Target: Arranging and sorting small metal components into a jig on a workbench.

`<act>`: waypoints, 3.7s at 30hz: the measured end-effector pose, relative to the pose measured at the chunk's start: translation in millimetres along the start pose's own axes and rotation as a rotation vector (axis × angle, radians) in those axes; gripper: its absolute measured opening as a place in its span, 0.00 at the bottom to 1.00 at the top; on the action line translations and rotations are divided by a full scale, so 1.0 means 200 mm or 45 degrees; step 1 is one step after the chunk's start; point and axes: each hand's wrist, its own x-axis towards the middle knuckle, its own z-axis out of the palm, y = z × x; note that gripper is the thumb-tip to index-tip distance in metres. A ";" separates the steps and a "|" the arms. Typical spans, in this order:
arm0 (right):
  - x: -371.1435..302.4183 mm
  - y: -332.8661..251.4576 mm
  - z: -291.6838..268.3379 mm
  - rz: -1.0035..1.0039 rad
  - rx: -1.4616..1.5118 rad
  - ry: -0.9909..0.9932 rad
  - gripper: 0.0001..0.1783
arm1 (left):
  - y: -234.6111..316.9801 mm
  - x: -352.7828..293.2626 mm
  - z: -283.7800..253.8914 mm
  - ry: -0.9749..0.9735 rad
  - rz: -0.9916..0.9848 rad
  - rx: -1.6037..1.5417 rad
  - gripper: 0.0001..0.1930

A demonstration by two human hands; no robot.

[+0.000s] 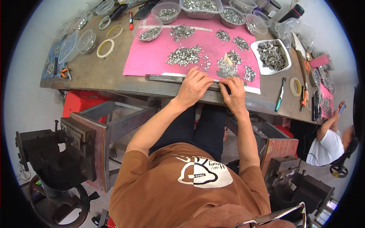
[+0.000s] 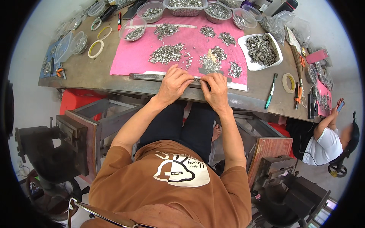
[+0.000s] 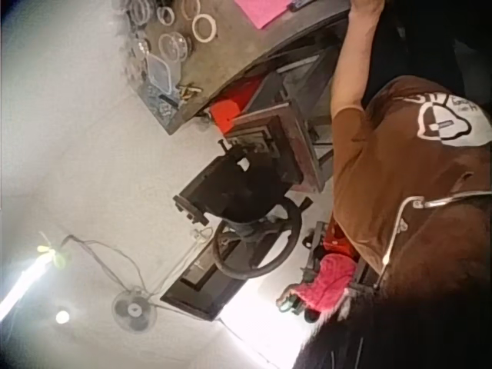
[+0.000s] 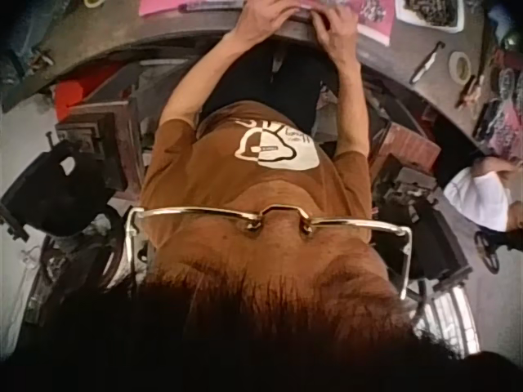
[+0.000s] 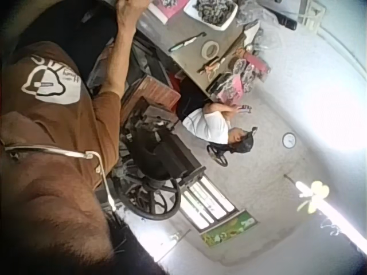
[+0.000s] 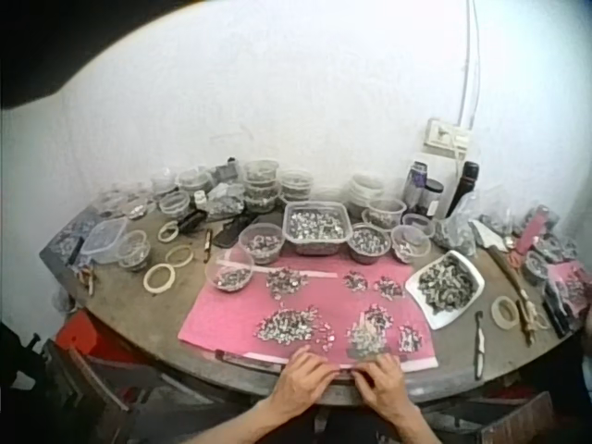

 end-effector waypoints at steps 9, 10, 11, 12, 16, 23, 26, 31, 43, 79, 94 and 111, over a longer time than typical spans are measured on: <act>0.00 0.01 -0.02 -0.126 -0.046 0.017 0.11 | 0.01 0.01 0.02 0.004 -0.015 -0.001 0.09; 0.02 0.02 -0.01 -0.093 -0.043 0.017 0.10 | 0.01 0.01 0.02 0.008 -0.015 0.003 0.09; 0.04 0.04 0.00 -0.061 -0.039 0.016 0.09 | 0.01 0.01 0.02 0.014 -0.016 0.043 0.09; 0.09 0.04 0.01 -0.027 -0.017 -0.005 0.08 | 0.01 0.01 0.02 0.019 -0.021 0.088 0.10; 0.27 0.07 0.13 -0.040 -0.024 -0.069 0.05 | 0.01 -0.01 0.00 -0.005 -0.086 0.171 0.10; 0.33 0.15 0.22 -0.088 -0.293 -0.202 0.03 | 0.04 0.01 0.03 0.260 0.003 -0.002 0.09; 0.34 0.14 0.22 -0.095 -0.353 -0.289 0.04 | 0.05 -0.03 0.01 0.330 -0.076 -0.016 0.11; 0.36 0.11 0.24 -0.082 -0.323 -0.312 0.05 | 0.04 -0.04 0.02 0.399 -0.072 -0.111 0.12; 0.30 0.08 -0.01 0.045 -0.091 -0.242 0.06 | 0.01 -0.01 0.00 0.352 -0.109 -0.017 0.15; -0.17 -0.25 0.15 -0.020 -0.108 0.009 0.10 | 0.05 0.00 0.02 0.024 -0.135 0.105 0.06; -0.13 -0.01 -0.01 0.237 0.111 0.177 0.16 | 0.09 0.04 0.17 -0.090 -0.021 0.391 0.05; -0.04 -0.06 0.04 0.216 0.074 0.119 0.23 | 0.01 -0.13 -0.09 0.281 -0.245 0.039 0.11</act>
